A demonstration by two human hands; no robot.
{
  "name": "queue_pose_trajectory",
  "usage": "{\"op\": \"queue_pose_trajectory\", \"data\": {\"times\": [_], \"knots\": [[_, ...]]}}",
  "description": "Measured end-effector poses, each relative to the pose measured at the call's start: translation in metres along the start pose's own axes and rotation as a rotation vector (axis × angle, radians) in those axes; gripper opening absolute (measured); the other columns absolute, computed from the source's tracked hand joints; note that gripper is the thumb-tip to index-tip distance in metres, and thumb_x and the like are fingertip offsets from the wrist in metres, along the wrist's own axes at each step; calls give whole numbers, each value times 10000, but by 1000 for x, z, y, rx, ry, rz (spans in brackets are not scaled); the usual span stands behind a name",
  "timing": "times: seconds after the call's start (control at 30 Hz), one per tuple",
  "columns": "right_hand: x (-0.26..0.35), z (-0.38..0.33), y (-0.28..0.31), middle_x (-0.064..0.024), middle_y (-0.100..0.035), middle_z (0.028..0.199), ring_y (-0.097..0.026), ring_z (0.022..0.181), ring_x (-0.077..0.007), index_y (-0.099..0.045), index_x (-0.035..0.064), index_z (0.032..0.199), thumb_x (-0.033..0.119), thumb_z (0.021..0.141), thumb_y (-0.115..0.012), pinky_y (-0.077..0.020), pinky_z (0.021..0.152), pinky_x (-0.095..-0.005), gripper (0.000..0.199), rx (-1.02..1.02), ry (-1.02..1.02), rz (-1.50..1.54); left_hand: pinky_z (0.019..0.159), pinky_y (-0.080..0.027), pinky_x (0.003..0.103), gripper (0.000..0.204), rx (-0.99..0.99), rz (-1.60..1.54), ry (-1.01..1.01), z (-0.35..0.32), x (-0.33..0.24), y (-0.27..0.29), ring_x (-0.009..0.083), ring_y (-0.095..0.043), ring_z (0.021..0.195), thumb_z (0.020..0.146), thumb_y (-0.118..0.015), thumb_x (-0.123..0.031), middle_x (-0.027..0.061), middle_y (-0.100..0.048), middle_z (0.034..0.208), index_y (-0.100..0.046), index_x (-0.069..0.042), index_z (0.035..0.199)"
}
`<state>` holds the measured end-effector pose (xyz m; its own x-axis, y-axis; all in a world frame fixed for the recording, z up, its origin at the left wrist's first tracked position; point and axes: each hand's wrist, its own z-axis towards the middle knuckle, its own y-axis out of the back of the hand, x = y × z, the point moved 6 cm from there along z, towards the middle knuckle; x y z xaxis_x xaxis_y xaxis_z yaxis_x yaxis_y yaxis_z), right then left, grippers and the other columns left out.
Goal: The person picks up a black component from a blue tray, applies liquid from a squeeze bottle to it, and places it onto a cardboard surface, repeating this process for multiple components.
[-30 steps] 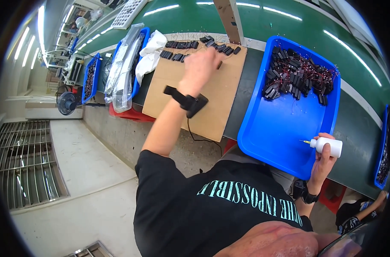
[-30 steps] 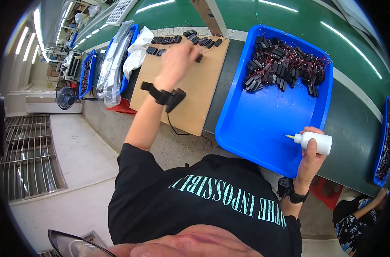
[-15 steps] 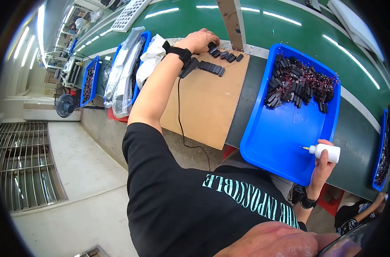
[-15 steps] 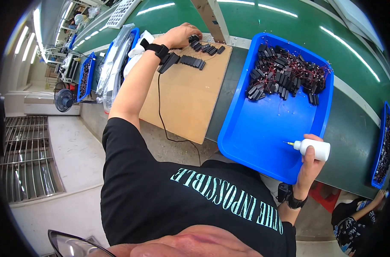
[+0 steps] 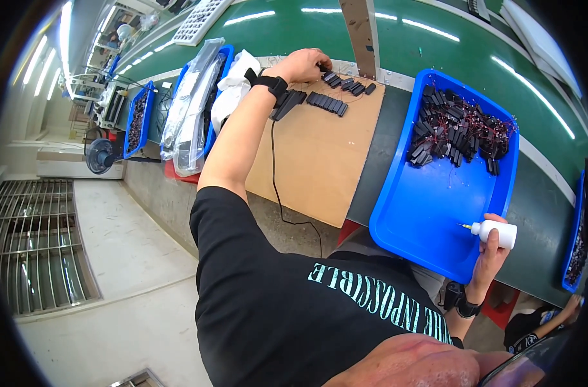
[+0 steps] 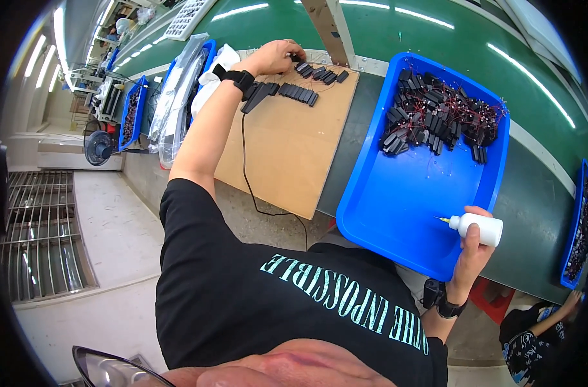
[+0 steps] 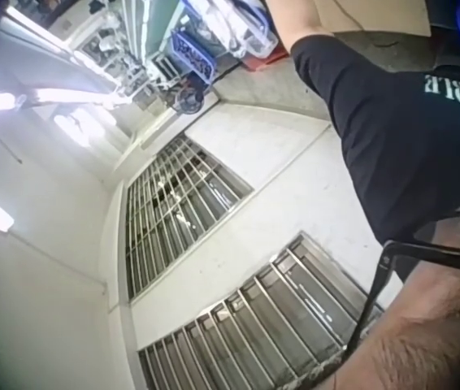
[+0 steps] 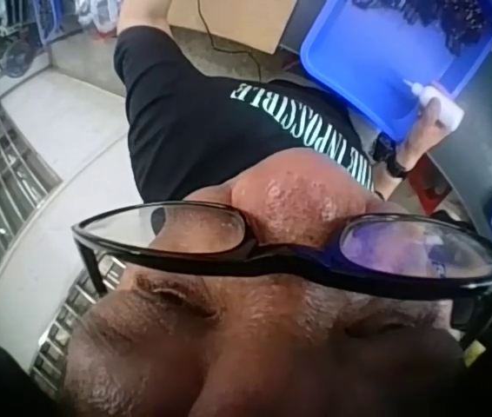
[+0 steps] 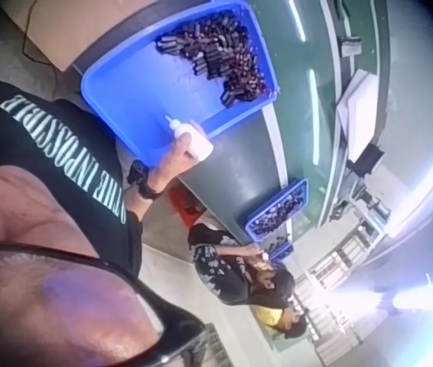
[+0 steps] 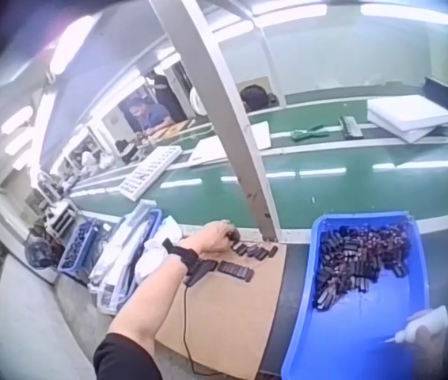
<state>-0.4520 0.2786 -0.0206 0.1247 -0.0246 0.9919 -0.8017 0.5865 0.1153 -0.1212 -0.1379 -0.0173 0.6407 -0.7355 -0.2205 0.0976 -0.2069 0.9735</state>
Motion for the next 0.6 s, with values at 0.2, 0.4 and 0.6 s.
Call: {"op": "queue_pose_trajectory", "data": {"times": [0.2, 0.4, 0.6], "knots": [[5, 0, -1, 1, -574, 884, -361, 578, -8, -596, 37, 1045, 303, 913, -557, -263, 482, -165, 299, -8, -2, -4, 804, -506, 332, 292, 151, 10, 23, 10, 1, 0, 253, -630, 892, 688, -605, -14, 92, -661, 965, -670, -50, 971], [5, 0, -2, -6, -579, 891, -367, 583, -11, -595, 36, 1048, 312, 913, -558, -267, 483, -166, 310, -22, -15, -8, 779, -506, 340, 296, 151, -87, 47, 12, 10, 2, 263, -634, 891, 649, -641, -57, 91, -681, 952, -676, -73, 942], [1, 0, 0, -8, -584, 903, -370, 584, -15, -597, 35, 1045, 319, 912, -561, -270, 486, -167, 316, 9, -30, 13, 757, -504, 330, 253, 202, -63, 76, 14, 0, 4, 252, -637, 848, 665, -631, -53, 80, -685, 908, -671, -56, 915]]}}
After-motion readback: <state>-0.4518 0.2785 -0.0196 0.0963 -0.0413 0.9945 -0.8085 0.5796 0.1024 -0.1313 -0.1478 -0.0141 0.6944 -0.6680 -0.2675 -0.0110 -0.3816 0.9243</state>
